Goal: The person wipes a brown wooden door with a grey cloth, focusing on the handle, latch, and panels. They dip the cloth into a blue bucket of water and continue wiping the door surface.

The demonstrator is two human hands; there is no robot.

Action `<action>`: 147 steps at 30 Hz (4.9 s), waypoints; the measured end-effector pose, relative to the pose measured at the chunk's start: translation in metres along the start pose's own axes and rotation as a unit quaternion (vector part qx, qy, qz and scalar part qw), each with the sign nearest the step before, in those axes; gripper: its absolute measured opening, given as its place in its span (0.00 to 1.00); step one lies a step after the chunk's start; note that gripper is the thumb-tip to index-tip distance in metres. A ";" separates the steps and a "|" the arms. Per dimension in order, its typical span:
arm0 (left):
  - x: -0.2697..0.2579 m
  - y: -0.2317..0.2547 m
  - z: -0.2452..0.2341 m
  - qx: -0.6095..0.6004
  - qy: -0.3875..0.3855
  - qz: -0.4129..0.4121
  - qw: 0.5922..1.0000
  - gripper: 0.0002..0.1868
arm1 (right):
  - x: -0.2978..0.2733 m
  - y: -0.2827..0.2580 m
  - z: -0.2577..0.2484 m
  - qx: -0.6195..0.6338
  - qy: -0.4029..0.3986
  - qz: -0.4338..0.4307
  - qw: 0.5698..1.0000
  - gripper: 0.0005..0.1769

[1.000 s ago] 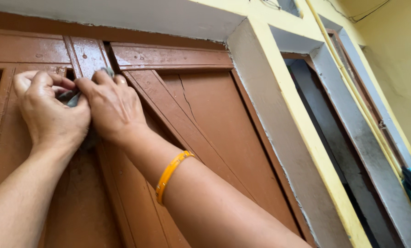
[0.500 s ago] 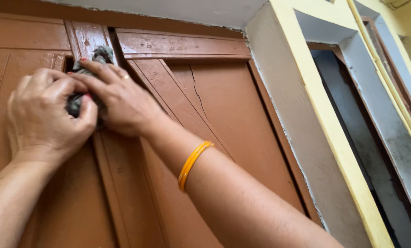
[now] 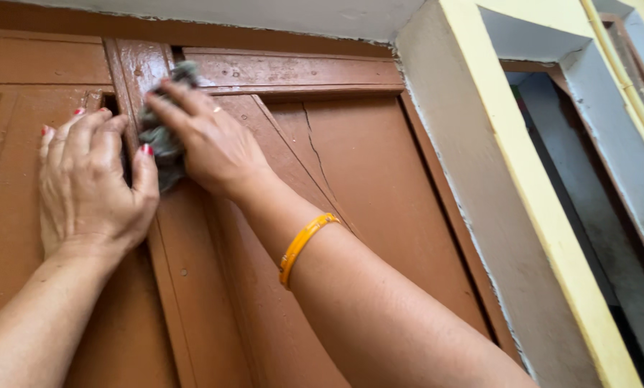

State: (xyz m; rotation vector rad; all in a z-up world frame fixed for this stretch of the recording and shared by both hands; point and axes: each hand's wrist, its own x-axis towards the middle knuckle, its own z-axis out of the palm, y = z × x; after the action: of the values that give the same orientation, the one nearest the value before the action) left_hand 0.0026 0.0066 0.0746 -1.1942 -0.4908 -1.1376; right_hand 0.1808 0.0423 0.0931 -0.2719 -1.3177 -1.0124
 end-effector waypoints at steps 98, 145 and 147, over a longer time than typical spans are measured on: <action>-0.044 0.110 -0.037 -0.634 0.088 -0.420 0.644 0.22 | -0.081 -0.087 -0.071 0.347 -0.099 0.276 0.891 0.42; -0.248 0.331 -0.181 -0.495 -0.349 -0.561 0.565 0.40 | -0.359 -0.184 -0.263 0.171 -0.107 0.575 0.793 0.31; -0.275 0.337 -0.185 -0.473 -0.340 -0.436 0.686 0.45 | -0.382 -0.195 -0.274 0.104 -0.146 0.451 0.874 0.32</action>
State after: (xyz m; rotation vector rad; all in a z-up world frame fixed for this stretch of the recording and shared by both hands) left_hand 0.1429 -0.0622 -0.3712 -2.4914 -1.2122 -1.8431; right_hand 0.2526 -0.0815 -0.3959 -0.8089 -1.3296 -0.0302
